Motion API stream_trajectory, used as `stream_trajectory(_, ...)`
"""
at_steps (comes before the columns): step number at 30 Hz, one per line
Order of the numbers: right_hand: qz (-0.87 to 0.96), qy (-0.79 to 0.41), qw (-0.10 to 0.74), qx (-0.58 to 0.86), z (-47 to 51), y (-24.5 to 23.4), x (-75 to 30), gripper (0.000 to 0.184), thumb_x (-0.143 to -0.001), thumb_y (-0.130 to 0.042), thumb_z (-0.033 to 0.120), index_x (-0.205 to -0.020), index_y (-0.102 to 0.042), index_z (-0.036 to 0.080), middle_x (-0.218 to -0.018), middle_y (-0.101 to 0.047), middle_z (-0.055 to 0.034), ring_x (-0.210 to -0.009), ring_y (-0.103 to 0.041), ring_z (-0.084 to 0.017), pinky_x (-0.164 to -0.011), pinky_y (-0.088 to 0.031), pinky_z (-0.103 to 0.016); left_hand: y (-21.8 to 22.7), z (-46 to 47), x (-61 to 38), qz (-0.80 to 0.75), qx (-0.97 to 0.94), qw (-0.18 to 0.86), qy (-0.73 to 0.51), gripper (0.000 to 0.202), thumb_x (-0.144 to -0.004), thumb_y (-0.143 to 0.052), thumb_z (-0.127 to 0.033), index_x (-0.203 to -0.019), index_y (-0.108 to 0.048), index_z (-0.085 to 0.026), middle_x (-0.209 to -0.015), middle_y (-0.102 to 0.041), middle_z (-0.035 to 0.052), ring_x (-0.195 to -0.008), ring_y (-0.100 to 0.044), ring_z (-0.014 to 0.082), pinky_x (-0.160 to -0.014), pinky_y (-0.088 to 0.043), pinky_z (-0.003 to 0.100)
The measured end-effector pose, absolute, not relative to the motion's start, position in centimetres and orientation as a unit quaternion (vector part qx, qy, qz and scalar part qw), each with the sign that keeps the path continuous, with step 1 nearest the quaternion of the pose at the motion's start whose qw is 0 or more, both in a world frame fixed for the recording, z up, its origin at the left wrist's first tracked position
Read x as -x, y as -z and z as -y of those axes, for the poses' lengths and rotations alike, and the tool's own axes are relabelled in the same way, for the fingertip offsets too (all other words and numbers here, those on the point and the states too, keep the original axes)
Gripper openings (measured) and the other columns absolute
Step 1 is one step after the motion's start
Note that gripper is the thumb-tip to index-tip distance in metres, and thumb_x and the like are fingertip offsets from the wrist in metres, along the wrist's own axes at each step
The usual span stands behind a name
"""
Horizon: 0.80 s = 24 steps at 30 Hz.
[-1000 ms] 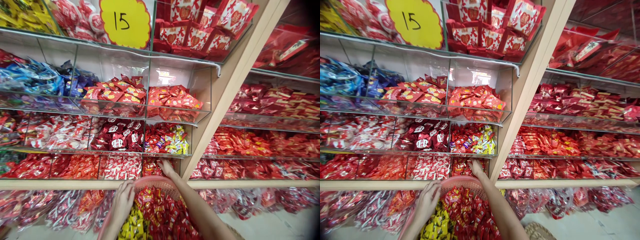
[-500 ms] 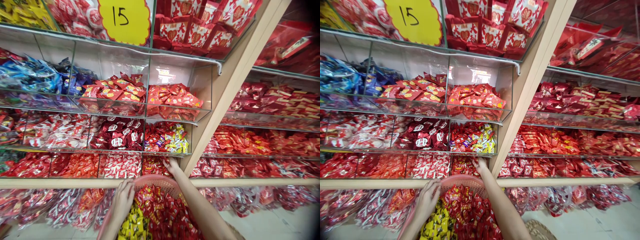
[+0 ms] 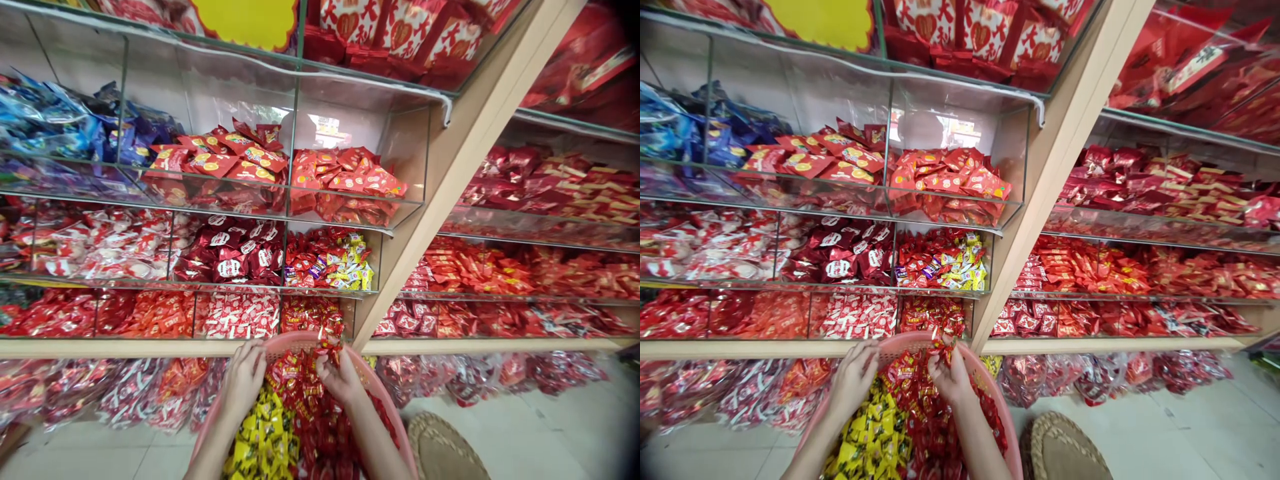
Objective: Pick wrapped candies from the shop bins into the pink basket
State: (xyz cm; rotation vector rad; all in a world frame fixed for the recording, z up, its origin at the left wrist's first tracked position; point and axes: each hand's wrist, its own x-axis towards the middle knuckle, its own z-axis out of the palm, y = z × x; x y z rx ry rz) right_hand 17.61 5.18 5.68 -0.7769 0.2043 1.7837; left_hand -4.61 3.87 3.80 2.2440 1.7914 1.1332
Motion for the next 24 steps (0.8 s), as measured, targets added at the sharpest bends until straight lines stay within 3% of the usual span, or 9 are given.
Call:
stream_trajectory(6, -0.076, -0.769, 0.484, 0.41, -1.8, -3.2, -16.6, 0.012, -0.072, -0.069, 0.025, -0.075, -0.058, 0.02, -0.061, -0.057, 0.0036, -0.049, -0.052, -0.005, -0.043, -0.043, -0.013, -4.1, -3.7, 4.5, -0.587, -0.724, 0.031, -0.361, 0.021, -0.084, -0.042, -0.026, -0.09, -0.062, -0.024, -0.105, -0.062, 0.0028, -0.099, -0.056, 0.0194, -0.085, -0.045, 0.032)
stream_trajectory(12, -0.085, -0.78, 0.427, 0.449, 0.7, -2.3, -14.8, 0.006, -0.08, -0.058, 0.024, -0.082, -0.058, 0.018, -0.058, -0.056, 0.0032, -0.043, -0.049, -0.005, -0.039, -0.041, -0.012, -4.2, -3.7, 4.4, -0.586, -0.726, 0.037, -0.356, 0.02, -0.085, -0.042, -0.025, -0.091, -0.061, -0.023, -0.106, -0.062, 0.0025, -0.101, -0.055, 0.0192, -0.087, -0.044, 0.031)
stream_trajectory(24, -0.048, -0.737, 0.438, 0.513, 1.1, -1.6, -13.8, 0.007, -0.081, -0.055, 0.024, -0.078, -0.053, 0.019, -0.058, -0.058, 0.0027, -0.042, -0.05, -0.006, -0.039, -0.039, -0.014, -4.0, -3.7, 4.5, -0.588, -0.726, 0.039, -0.354, 0.02, -0.085, -0.042, -0.025, -0.092, -0.06, -0.023, -0.108, -0.061, 0.0026, -0.102, -0.054, 0.0194, -0.089, -0.043, 0.032)
